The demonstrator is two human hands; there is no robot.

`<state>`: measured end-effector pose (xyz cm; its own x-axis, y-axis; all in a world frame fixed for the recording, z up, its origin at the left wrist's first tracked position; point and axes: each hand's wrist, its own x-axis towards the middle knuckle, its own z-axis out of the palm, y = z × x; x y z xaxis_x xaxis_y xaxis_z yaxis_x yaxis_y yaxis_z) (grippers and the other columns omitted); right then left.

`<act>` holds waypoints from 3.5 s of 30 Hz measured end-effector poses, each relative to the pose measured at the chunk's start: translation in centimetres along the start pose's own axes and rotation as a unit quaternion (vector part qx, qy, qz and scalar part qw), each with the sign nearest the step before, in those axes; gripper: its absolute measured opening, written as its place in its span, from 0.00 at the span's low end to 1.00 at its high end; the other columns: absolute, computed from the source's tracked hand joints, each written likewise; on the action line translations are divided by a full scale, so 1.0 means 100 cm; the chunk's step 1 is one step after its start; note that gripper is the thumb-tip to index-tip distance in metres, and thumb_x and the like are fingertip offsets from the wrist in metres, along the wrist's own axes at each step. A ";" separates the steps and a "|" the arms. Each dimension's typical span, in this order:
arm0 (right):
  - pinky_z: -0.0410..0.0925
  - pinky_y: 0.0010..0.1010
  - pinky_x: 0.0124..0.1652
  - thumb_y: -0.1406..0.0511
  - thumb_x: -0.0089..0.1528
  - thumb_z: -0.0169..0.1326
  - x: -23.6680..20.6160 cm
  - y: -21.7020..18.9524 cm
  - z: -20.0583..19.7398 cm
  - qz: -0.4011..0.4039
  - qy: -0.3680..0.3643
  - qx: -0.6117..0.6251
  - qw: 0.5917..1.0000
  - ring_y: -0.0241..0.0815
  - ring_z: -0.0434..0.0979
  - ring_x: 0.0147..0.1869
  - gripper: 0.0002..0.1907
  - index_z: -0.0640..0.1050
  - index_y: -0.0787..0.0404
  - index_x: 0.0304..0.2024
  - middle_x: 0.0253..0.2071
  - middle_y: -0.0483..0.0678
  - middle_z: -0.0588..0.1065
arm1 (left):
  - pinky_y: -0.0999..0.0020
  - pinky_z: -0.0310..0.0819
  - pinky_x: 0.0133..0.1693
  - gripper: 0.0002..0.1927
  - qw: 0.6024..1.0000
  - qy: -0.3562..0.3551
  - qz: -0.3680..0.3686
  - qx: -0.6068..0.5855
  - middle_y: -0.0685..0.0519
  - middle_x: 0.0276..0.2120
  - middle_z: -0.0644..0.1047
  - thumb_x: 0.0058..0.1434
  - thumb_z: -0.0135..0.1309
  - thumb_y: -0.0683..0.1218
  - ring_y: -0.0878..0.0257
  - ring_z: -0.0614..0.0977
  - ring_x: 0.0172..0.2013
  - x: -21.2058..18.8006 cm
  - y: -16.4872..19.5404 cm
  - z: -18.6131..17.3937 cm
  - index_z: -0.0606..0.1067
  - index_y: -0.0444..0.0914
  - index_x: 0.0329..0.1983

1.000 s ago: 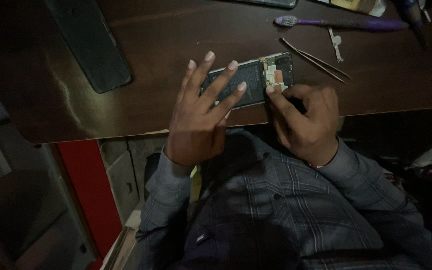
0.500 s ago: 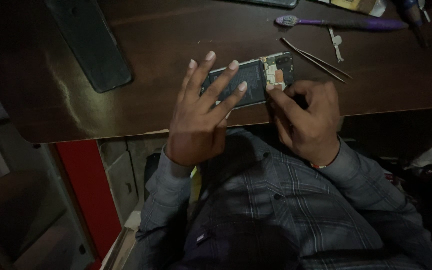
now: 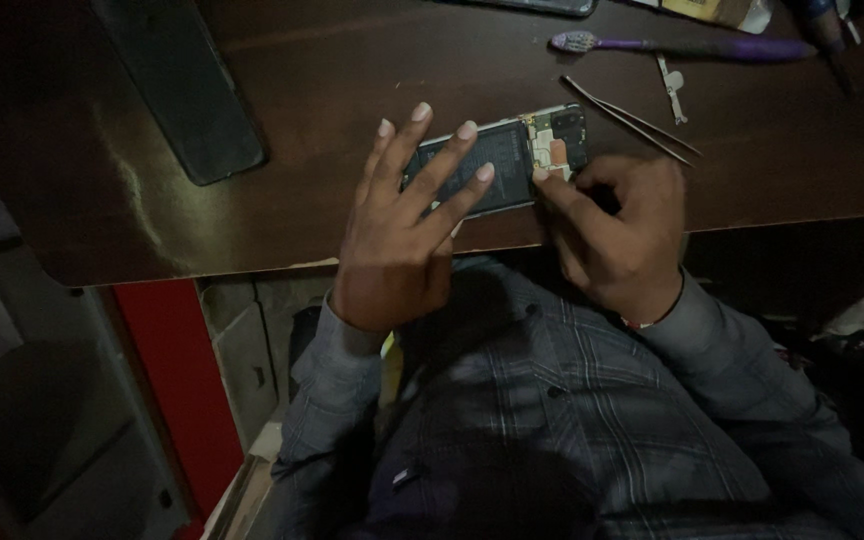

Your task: The person works on a disassembled smartphone at a wooden workbench, holding the phone steady while prying at its edge with a thin blade-like tool and applying liquid from a small bottle onto the phone frame. Other phones, tweezers, screwdrivers, and a toothbrush lie on the bench around the work area.

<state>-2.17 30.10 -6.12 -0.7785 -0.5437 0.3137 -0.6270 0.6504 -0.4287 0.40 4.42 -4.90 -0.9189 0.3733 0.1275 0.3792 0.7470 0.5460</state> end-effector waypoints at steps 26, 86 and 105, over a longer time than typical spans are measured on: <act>0.63 0.38 0.47 0.69 0.65 0.68 -0.010 0.034 0.000 -0.046 0.068 -0.008 0.997 0.45 0.73 0.49 0.17 0.82 0.62 0.56 0.54 0.49 0.77 | 0.39 0.67 0.69 0.21 0.995 0.047 0.075 0.043 0.46 0.63 0.73 0.72 0.62 0.48 0.43 0.72 0.66 0.032 0.024 0.047 0.74 0.38 0.64; 0.64 0.38 0.47 0.69 0.64 0.66 -0.023 0.034 -0.010 -0.023 0.049 0.004 0.999 0.46 0.71 0.49 0.19 0.82 0.59 0.58 0.54 0.46 0.76 | 0.50 0.72 0.63 0.20 0.960 -0.010 0.130 0.249 0.41 0.55 0.79 0.73 0.51 0.49 0.45 0.79 0.57 0.047 0.062 0.033 0.79 0.29 0.56; 0.64 0.41 0.47 0.63 0.68 0.63 -0.019 0.026 -0.014 -0.028 0.001 -0.028 0.999 0.47 0.71 0.49 0.18 0.80 0.60 0.59 0.53 0.50 0.74 | 0.48 0.73 0.65 0.22 0.984 0.036 0.106 0.140 0.40 0.59 0.75 0.74 0.57 0.49 0.44 0.78 0.60 0.033 0.050 0.048 0.73 0.28 0.62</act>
<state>-2.36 33.56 -6.68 -0.7424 -0.5784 0.3382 -0.6699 0.6484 -0.3617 -0.16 12.04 -5.74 -0.8169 0.5057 0.2774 0.5698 0.7821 0.2522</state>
